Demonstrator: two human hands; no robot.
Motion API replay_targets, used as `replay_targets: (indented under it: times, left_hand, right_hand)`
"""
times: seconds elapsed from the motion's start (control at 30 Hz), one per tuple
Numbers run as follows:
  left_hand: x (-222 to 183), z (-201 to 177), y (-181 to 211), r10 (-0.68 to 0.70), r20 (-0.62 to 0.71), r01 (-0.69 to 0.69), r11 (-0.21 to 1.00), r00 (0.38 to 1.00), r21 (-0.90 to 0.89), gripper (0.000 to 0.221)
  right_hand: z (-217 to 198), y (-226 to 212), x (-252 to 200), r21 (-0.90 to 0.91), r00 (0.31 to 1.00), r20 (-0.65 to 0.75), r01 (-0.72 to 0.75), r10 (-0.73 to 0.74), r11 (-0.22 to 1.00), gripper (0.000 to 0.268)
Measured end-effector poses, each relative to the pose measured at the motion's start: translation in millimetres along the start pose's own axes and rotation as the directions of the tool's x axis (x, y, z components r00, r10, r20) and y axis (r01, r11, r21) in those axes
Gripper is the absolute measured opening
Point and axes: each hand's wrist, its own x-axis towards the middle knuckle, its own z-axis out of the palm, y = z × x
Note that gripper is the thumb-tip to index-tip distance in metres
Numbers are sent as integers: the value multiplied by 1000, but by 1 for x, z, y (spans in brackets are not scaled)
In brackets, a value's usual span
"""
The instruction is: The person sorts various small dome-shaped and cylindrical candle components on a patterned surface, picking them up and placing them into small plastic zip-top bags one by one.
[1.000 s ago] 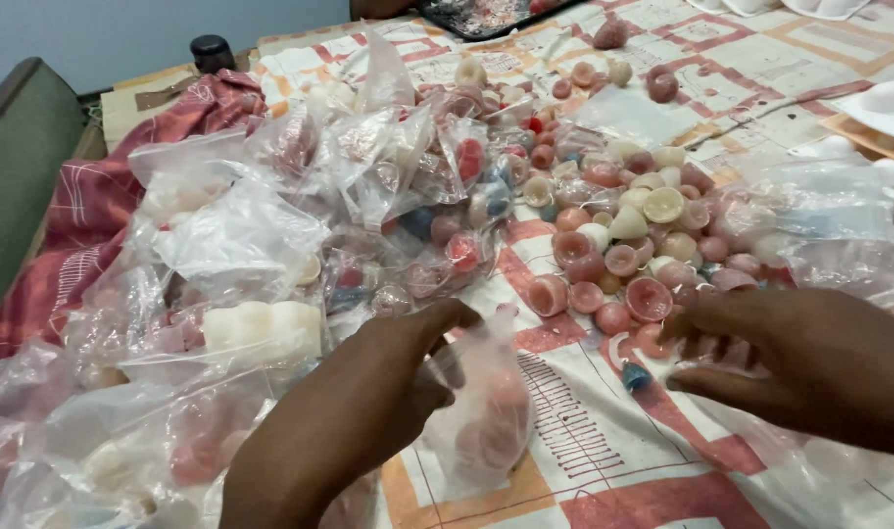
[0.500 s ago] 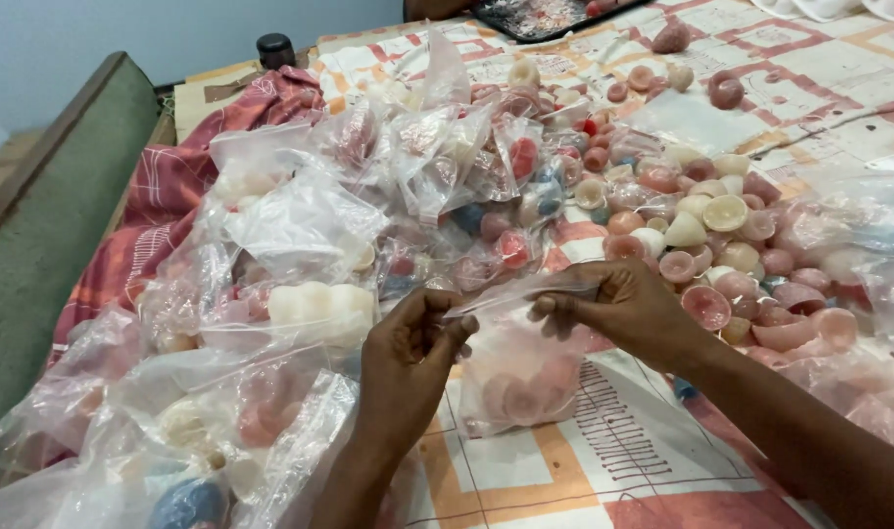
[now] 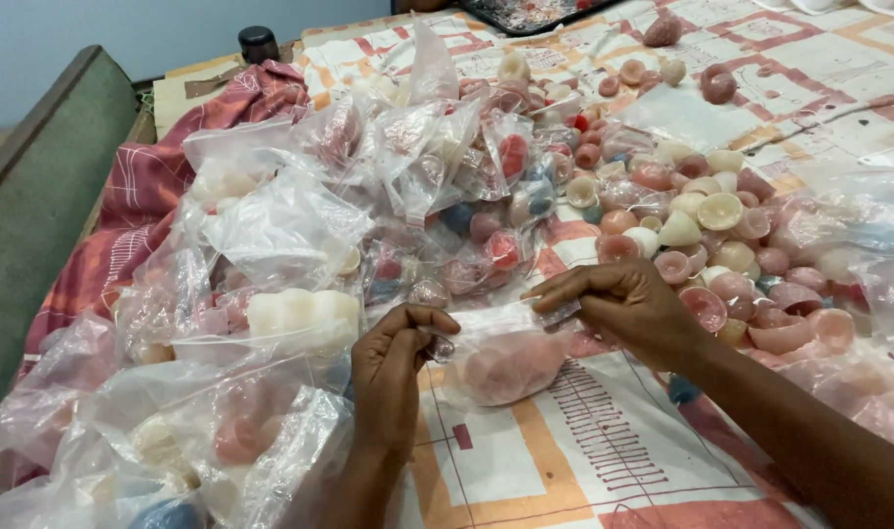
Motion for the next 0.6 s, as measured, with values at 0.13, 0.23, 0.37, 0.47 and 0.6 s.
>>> replay_targets:
  times: [0.13,0.23,0.37,0.47,0.6]
  left_hand:
    - [-2,5,3,-36,-90,50,986,995,157,28]
    - [-6,13,17,6,-92,28,931,996,363,32]
    - [-7,19,35,132,-70,-102,940,989,325,35]
    - [-8,16,28,81,40,-90,929,996,359,19]
    - [-13,15,27,241,195,-305,837,951,455,10]
  right_hand:
    - [-18,22,0,45,970,172,169,-174,985,24]
    - [2,-6,-2,-78,997,70,49,-44,996,17]
    - [15,-27,-6,-61,999,26,38,-37,997,24]
    - [25,-46,-9,-134,1000,-23,9,-12,991,33]
    - [38,-53,-19,-436,957,162,289,-241,852,38]
